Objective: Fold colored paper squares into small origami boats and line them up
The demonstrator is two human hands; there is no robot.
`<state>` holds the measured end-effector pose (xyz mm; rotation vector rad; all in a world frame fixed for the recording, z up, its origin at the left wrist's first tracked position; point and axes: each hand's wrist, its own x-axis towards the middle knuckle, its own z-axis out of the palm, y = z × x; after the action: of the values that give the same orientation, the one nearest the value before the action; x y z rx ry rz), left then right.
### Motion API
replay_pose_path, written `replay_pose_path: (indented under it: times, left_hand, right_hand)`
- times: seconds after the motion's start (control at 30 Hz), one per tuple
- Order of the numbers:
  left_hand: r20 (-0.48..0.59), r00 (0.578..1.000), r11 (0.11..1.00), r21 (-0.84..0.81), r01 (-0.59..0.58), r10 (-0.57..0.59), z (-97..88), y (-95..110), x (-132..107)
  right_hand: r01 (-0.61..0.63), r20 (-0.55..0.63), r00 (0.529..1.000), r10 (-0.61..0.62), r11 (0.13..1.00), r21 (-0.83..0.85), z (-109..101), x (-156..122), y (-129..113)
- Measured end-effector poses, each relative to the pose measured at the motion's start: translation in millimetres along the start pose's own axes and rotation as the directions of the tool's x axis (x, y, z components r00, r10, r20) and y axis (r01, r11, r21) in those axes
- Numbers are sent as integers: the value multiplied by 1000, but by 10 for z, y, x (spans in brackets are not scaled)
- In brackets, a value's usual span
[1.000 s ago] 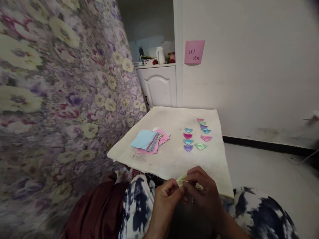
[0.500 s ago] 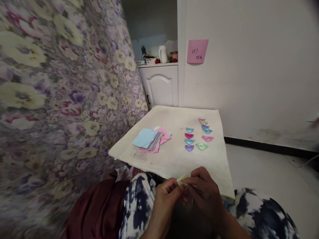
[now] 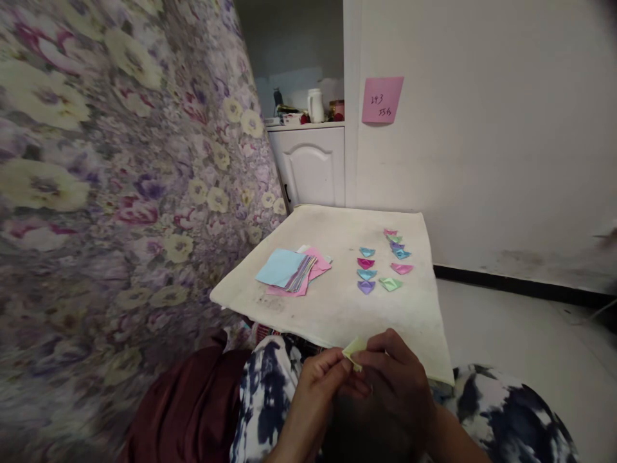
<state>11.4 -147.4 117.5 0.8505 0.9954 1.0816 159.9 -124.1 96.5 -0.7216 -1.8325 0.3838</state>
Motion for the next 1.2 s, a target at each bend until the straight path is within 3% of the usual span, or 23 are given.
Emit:
replay_pose_path:
  times: [0.23, 0.77, 0.93, 1.0, 1.1, 1.2]
  left_hand:
    - [-28, 999, 998, -34, 45, -46, -37, 20, 20]
    - [-45, 998, 988, -150, 38, -45, -115, -2, 61]
    - [-68, 997, 994, -109, 13, -21, -163, -59, 88]
    - [-88, 996, 995, -98, 11, -20, -172, -92, 101]
    - [-114, 993, 1000, -27, -2, -1, -166, -114, 114]
    - [-113, 993, 995, 98, -27, 38, -150, -102, 118]
  right_hand:
    - [94, 96, 991, -88, 994, -54, 6, -37, 110]
    - [89, 258, 964, -57, 990, -113, 48, -42, 87]
    - [99, 287, 956, -64, 989, -111, 60, -64, 99]
    - [35, 252, 967, -28, 999, -22, 60, -66, 88]
    - [-205, 147, 972, 182, 966, 159, 81, -53, 55]
    - [-462, 95, 885, 457, 830, 313, 137, -29, 36]
